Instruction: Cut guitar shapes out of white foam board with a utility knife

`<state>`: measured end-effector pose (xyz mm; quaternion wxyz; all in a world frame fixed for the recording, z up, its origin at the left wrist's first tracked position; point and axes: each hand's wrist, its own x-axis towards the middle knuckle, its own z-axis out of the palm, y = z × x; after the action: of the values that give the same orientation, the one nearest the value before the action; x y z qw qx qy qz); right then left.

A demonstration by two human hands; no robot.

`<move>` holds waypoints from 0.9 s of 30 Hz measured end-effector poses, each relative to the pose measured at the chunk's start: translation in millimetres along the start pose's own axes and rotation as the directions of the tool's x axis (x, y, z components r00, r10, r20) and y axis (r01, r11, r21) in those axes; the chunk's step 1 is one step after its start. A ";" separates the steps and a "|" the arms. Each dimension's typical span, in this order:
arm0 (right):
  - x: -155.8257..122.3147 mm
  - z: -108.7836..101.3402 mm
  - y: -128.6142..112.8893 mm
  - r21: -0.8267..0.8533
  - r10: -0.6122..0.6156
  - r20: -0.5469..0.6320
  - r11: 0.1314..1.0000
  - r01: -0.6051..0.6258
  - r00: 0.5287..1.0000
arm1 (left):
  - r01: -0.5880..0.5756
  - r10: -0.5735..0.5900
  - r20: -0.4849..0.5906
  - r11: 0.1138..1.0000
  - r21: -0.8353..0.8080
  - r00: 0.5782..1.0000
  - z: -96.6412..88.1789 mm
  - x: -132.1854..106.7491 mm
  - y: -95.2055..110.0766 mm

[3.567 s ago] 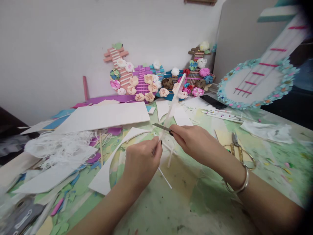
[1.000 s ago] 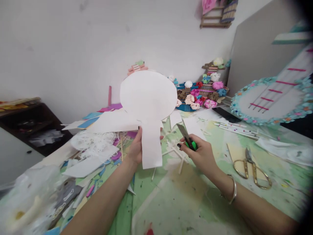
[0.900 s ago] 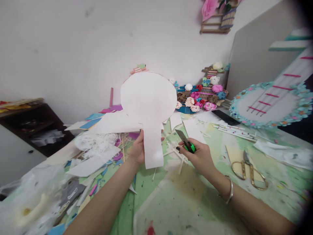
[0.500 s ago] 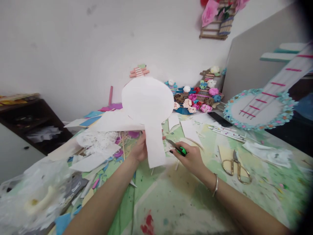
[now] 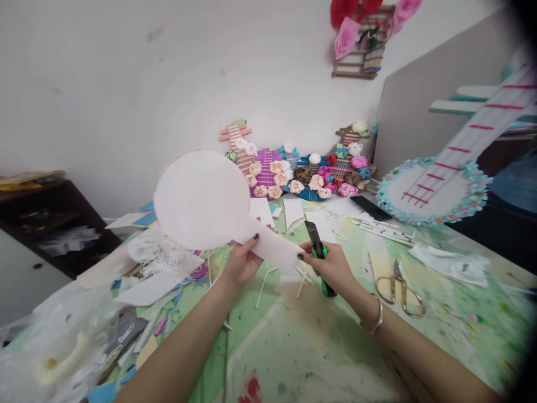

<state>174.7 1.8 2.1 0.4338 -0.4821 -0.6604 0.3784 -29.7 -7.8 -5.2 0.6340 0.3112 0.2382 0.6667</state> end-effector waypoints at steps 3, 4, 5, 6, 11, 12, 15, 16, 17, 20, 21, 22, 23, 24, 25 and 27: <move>1.7 -2.0 3.0 0.211 -0.012 -0.101 0.977 0.033 0.995 | 0.086 -0.089 0.028 0.990 0.108 0.996 6.0 -5.3 -5.1; 3.6 -4.0 4.4 0.283 -0.015 -0.142 0.957 0.056 0.990 | 0.104 -0.114 0.045 0.977 0.185 0.992 8.6 -7.3 -6.5; 6.1 -6.6 5.9 0.336 -0.018 -0.184 0.938 0.080 0.983 | 0.129 -0.153 0.063 0.949 0.289 0.986 11.3 -9.4 -7.6; 9.0 -9.6 7.5 0.364 -0.021 -0.221 0.926 0.102 0.975 | 0.160 -0.208 0.073 0.897 0.412 0.975 14.0 -11.5 -8.6; 21.5 -23.0 12.8 0.406 -0.028 -0.348 0.896 0.178 0.937 | 0.197 -0.452 0.038 0.462 0.865 0.891 22.4 -19.4 -13.5; 22.4 -24.3 12.8 0.413 -0.030 -0.361 0.891 0.189 0.932 | 0.171 -0.447 0.039 0.418 0.892 0.894 22.9 -20.3 -14.7; 22.1 -26.5 10.3 0.431 -0.038 -0.392 0.875 0.220 0.919 | 0.093 -0.339 0.045 0.382 0.920 0.940 23.3 -22.5 -16.8; 21.4 -27.3 8.7 0.436 -0.042 -0.399 0.870 0.229 0.916 | 0.047 -0.268 0.060 0.378 0.925 0.961 23.4 -23.9 -16.6; 20.6 -28.6 6.8 0.439 -0.047 -0.401 0.867 0.237 0.915 | -0.021 -0.176 0.089 0.357 0.934 0.980 23.6 -26.0 -15.7; 18.1 -35.6 0.9 0.444 -0.063 -0.389 0.862 0.247 0.919 | -0.351 0.166 0.332 0.099 0.931 0.929 27.7 -38.0 -6.8; 17.0 -38.9 -0.9 0.446 -0.067 -0.380 0.860 0.247 0.922 | -0.462 0.256 0.457 -0.045 0.886 0.852 31.1 -44.0 -1.0; 15.6 -42.4 -2.4 0.449 -0.071 -0.371 0.859 0.246 0.926 | -0.551 0.317 0.588 -0.205 0.809 0.744 35.6 -50.8 6.6; 13.5 -46.1 -3.7 0.454 -0.074 -0.362 0.857 0.245 0.929 | -0.593 0.359 0.688 -0.349 0.726 0.631 41.3 -58.2 15.9; 10.8 -49.9 -4.8 0.459 -0.075 -0.354 0.854 0.244 0.932 | -0.605 0.353 0.753 -0.450 0.657 0.556 48.0 -66.1 26.9; 7.2 -53.6 -5.7 0.465 -0.077 -0.345 0.852 0.242 0.935 | -0.592 0.352 0.794 -0.532 0.605 0.496 55.4 -74.1 39.3; -2.8 -60.4 -7.6 0.477 -0.081 -0.320 0.847 0.234 0.944 | -0.473 0.362 0.805 -0.666 0.576 0.471 70.0 -89.8 66.7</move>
<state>229.5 2.1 28.9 0.6666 -0.3440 -0.5045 0.4275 -25.8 -108.0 80.6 -0.3104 0.7519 0.4172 0.4053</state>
